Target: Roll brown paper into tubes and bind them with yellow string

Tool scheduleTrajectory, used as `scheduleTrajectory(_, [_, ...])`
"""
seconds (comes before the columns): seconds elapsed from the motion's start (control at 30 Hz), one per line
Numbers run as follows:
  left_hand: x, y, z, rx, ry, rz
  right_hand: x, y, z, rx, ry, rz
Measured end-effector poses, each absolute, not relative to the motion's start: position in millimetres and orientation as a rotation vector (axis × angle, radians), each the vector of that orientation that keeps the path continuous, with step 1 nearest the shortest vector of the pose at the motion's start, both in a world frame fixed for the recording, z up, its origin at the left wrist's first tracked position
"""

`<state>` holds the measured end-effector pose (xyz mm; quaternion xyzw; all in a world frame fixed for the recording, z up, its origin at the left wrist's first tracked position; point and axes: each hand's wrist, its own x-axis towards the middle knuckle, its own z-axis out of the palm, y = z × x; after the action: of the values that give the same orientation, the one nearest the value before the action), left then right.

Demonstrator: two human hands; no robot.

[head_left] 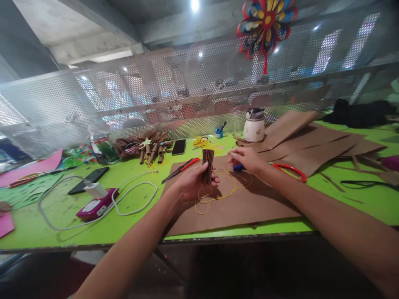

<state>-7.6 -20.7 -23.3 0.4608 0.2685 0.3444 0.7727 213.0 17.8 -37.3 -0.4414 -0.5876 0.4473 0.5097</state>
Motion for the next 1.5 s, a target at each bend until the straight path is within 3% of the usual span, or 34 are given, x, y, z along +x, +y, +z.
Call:
scheduleTrajectory(0.2, [-8.5,-20.9,-22.7,0.989,0.613,0.835,216.2,8.1,-23.2,-1.006,-1.274,1.422])
scheduleTrajectory(0.37, [-10.2,-17.5,-24.2,1.016,0.635,0.929,218.2,3.1,-14.4,-0.907,-1.261,1.416])
scheduleTrajectory(0.6, [-12.9,-7.5,-26.7,0.926,0.632,0.963,227.5,-17.0,2.8,-0.699,-1.986,1.612])
scheduleTrajectory(0.73, [-9.4,-11.8,-23.0,0.913,0.573,1.035,212.7,-26.4,-0.9,-0.664,-2.024,1.694])
scheduleTrajectory(0.93, [-5.5,-26.1,-10.1,0.992,0.491,1.107,181.7,-34.2,-17.5,-0.827,-1.669,1.569])
scheduleTrajectory(1.1, [-8.4,-32.9,-5.9,1.114,0.501,1.111,176.2,-40.3,-20.3,-0.935,-1.826,1.485])
scheduleTrajectory(1.2, [-10.6,-33.9,-7.4,1.256,0.585,1.085,184.1,-33.6,-16.2,-0.969,-1.915,1.239])
scheduleTrajectory(1.33, [-8.0,-34.6,-12.3,1.485,0.782,1.022,205.1,-16.7,-5.4,-0.858,-1.608,0.932])
scheduleTrajectory(1.5, [-0.5,-37.4,-16.2,1.63,0.945,0.975,223.3,-10.4,3.2,-0.591,-1.555,0.974])
